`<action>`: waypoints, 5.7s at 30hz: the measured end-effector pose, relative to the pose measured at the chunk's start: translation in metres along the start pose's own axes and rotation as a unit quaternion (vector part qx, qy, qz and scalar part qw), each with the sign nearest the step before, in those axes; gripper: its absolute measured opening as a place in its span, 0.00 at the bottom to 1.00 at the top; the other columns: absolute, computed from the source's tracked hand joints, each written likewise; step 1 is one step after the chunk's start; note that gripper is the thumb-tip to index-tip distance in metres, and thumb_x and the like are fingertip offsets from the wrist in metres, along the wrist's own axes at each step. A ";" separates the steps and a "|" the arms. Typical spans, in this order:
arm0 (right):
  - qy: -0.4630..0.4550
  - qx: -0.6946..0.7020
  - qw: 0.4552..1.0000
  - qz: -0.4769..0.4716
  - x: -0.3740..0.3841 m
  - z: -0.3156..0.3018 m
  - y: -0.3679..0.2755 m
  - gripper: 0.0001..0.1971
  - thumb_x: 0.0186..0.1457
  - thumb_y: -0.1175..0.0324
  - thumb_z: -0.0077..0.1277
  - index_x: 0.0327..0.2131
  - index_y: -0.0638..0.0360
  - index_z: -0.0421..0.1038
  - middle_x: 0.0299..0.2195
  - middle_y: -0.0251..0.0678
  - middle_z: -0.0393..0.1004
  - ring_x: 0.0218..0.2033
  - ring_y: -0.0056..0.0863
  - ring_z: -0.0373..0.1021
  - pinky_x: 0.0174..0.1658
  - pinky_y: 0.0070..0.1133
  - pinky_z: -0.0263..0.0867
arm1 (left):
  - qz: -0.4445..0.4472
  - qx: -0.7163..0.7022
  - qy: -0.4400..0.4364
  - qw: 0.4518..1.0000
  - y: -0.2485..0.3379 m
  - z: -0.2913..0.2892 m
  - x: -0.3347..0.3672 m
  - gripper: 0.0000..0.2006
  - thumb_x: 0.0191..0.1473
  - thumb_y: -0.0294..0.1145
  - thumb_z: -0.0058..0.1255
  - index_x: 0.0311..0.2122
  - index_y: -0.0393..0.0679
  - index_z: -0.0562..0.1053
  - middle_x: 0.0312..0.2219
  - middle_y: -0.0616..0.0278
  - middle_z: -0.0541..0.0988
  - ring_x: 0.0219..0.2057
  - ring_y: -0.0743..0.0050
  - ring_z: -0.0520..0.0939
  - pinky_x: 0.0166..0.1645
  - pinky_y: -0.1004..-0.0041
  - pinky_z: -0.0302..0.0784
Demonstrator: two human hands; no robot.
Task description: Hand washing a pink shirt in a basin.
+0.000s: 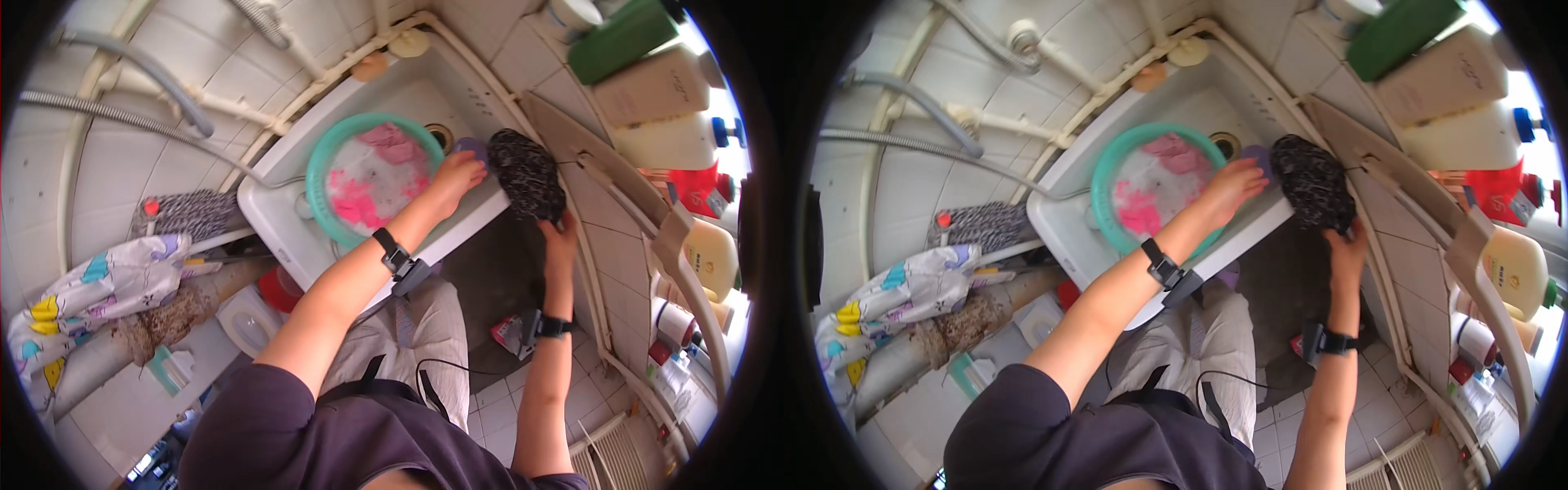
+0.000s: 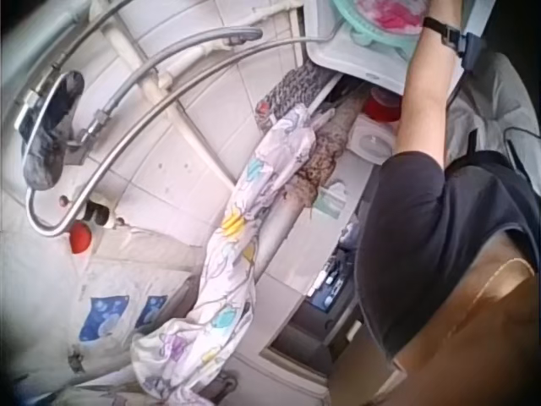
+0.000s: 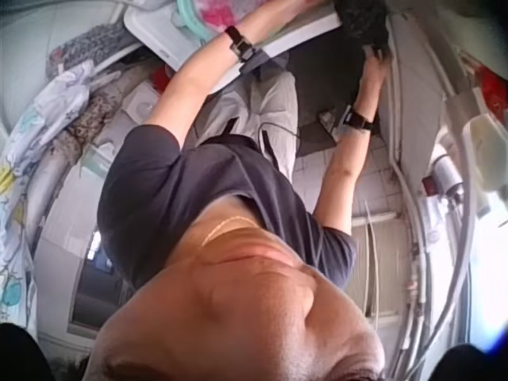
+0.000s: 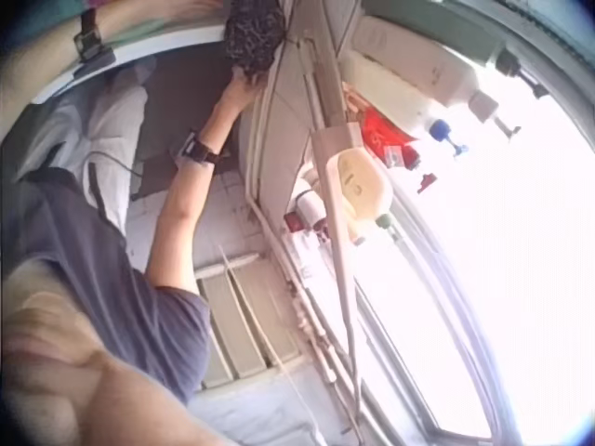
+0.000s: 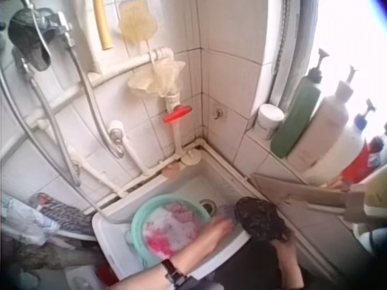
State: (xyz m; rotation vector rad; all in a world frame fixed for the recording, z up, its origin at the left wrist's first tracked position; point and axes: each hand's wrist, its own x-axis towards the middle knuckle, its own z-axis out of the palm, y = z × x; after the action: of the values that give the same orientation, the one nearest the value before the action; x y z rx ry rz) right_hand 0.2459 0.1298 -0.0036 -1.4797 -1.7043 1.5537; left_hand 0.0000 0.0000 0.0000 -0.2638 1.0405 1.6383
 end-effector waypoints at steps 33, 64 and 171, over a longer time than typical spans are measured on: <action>-0.238 -0.628 0.727 -0.144 -0.042 0.353 -0.020 0.37 0.38 0.61 0.63 0.56 0.48 0.64 0.51 0.47 0.70 0.53 0.51 0.64 0.56 0.35 0.61 | 0.182 0.651 0.043 0.735 0.046 -0.234 -0.078 0.10 0.45 0.32 0.57 0.35 0.45 0.79 0.23 0.55 0.80 0.28 0.63 0.82 0.33 0.64 0.76; -0.614 -0.314 0.694 -0.207 -0.100 0.280 -0.087 0.21 0.39 0.58 0.55 0.38 0.58 0.74 0.38 0.46 0.75 0.42 0.43 0.73 0.45 0.34 0.68 | 0.161 -0.106 0.016 0.981 0.122 -0.174 -0.090 0.09 0.53 0.23 0.44 0.39 0.37 0.74 0.34 0.64 0.76 0.37 0.76 0.76 0.44 0.74 0.71; -0.198 -0.287 0.924 -0.158 -0.067 0.366 -0.065 0.13 0.44 0.55 0.53 0.22 0.55 0.76 0.17 0.46 0.73 0.22 0.48 0.72 0.28 0.40 0.68 | 0.069 -0.156 -0.032 0.985 0.033 -0.229 -0.031 0.17 0.64 0.44 0.35 0.48 0.44 0.69 0.47 0.60 0.74 0.46 0.69 0.76 0.51 0.66 0.73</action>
State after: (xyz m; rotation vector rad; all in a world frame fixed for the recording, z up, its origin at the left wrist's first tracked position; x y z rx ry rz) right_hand -0.0621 -0.0874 -0.0342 -1.0662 -2.6574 1.2940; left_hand -0.0947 -0.1894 -0.0979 -0.3504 0.7650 1.9240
